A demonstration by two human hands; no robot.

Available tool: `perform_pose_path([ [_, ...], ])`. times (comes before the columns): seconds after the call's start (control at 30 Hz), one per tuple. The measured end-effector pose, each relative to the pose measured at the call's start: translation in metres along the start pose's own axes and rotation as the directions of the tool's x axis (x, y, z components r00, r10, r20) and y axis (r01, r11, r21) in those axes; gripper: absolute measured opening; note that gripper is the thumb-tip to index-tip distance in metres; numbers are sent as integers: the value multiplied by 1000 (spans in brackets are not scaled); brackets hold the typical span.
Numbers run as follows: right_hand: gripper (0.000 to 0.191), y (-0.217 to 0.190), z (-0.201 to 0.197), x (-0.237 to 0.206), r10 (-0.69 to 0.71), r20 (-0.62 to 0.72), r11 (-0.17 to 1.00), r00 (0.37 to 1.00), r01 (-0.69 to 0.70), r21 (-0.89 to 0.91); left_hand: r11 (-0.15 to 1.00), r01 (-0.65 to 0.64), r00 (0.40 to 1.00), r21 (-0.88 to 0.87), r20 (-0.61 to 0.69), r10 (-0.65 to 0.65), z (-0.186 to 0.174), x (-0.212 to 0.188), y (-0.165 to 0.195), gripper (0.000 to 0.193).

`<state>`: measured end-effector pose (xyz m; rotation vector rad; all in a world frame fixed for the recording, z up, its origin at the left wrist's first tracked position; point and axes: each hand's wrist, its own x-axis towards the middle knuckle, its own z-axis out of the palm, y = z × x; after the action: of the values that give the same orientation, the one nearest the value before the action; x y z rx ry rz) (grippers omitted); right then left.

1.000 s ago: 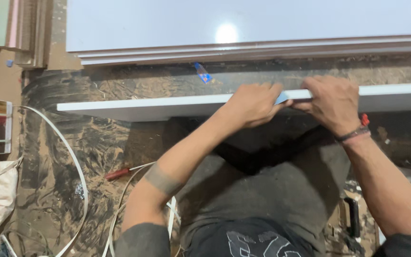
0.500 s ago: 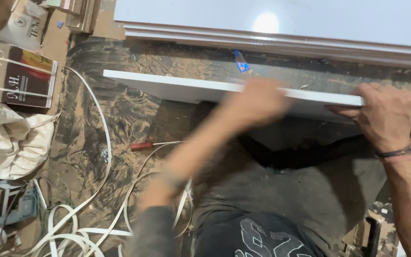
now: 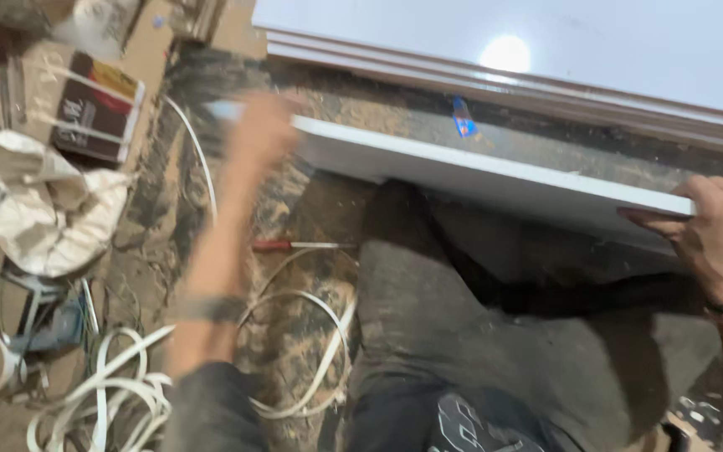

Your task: The person sits on the workshop floor and applies white edge banding tape to the raw edge of a long board, pressing it with a heated hand iron. They then run a sanding block along the banded edge to smooth it, reposition the board, and handle additional boards and tape pieces.

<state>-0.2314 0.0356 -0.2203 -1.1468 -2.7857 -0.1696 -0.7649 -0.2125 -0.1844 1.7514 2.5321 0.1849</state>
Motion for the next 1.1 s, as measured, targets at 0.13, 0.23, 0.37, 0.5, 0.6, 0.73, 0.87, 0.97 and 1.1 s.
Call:
perform_pose_path([
  [0.13, 57, 5, 5, -3, -60, -61, 998, 996, 60, 2, 869, -324, 946, -374, -137, 293, 72, 23, 242, 25],
  [0.23, 59, 7, 7, -6, -26, -54, 1000, 998, 26, 6, 747, -492, 866, -447, -336, 370, 97, 29, 333, 35],
  [0.37, 59, 10, 12, -6, -27, -43, 997, 999, 30, 74, 860, -370, 928, -351, -187, 323, 48, 22, 188, 26],
  [0.5, 57, 9, 14, -2, -11, -88, 985, 996, 26, 173, 965, 263, 953, -9, 155, -259, -23, -6, -23, 41],
  [0.6, 52, 7, 9, -4, -33, -114, 989, 993, 49, 140, 989, 18, 996, -145, 85, -6, -1, 4, 25, 42],
  [0.73, 43, 5, -2, -11, -35, -77, 998, 996, 32, -45, 781, -563, 825, -270, -233, 514, 75, 28, 289, 26],
  [0.87, 32, 6, -10, -13, 1, -164, 1000, 986, 4, 26, 521, -705, 708, -481, -505, 494, 121, 44, 418, 21],
  [0.97, 63, 9, -13, -8, 61, -83, 998, 995, -62, -1, 739, -663, 736, -123, -289, 612, 97, 30, 306, 20],
  [1.1, 62, 7, -13, -3, 45, -101, 999, 994, -47, -20, 964, -259, 936, -56, -261, 236, 13, -9, 48, 23],
])
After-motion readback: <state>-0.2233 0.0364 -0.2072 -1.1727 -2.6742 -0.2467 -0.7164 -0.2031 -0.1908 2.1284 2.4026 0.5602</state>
